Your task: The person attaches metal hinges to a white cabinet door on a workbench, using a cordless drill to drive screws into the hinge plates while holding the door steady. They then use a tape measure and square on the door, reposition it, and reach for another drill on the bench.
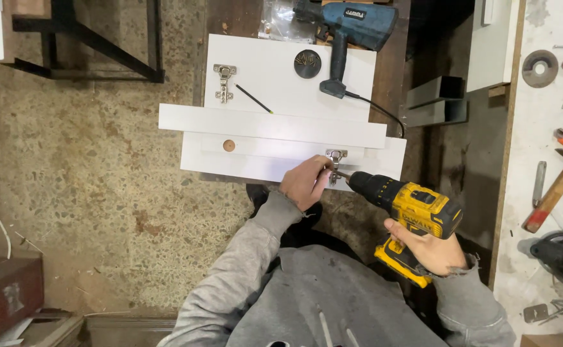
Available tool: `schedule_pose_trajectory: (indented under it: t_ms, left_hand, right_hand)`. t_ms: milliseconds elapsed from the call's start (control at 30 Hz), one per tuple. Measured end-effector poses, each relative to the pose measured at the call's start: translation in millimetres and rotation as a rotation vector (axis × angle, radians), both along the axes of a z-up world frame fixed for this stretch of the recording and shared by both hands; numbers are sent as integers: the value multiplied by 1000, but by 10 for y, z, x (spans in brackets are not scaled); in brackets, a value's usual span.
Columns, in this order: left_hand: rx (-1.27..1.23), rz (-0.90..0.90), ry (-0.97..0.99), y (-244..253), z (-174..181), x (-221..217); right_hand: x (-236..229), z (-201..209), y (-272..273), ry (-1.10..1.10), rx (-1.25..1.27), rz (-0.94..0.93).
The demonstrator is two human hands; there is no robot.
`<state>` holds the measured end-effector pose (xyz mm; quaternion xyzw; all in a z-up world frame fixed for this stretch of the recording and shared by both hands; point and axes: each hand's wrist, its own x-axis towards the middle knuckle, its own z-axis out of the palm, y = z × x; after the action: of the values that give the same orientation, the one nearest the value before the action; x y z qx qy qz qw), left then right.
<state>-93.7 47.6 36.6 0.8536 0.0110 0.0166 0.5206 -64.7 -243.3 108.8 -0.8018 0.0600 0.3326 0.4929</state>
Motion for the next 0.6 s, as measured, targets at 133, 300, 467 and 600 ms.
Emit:
schedule_pose_trajectory:
  t_ms: [133,300,467,600]
  left_hand:
    - [70,-21,-44,-39,-58,8]
    - [73,-42,-56,-90,-146,22]
    - [37,-16,-21,-63,-87,38]
    - [16,-18,-18,-36,-26,47]
  right_hand:
    - [-5,22,-18,-1,-25,-8]
    - [4,-31,-57,42,43,-16]
    - [19,16,-36,38,-3,-6]
    - [31,-24,-68,16,-75,21]
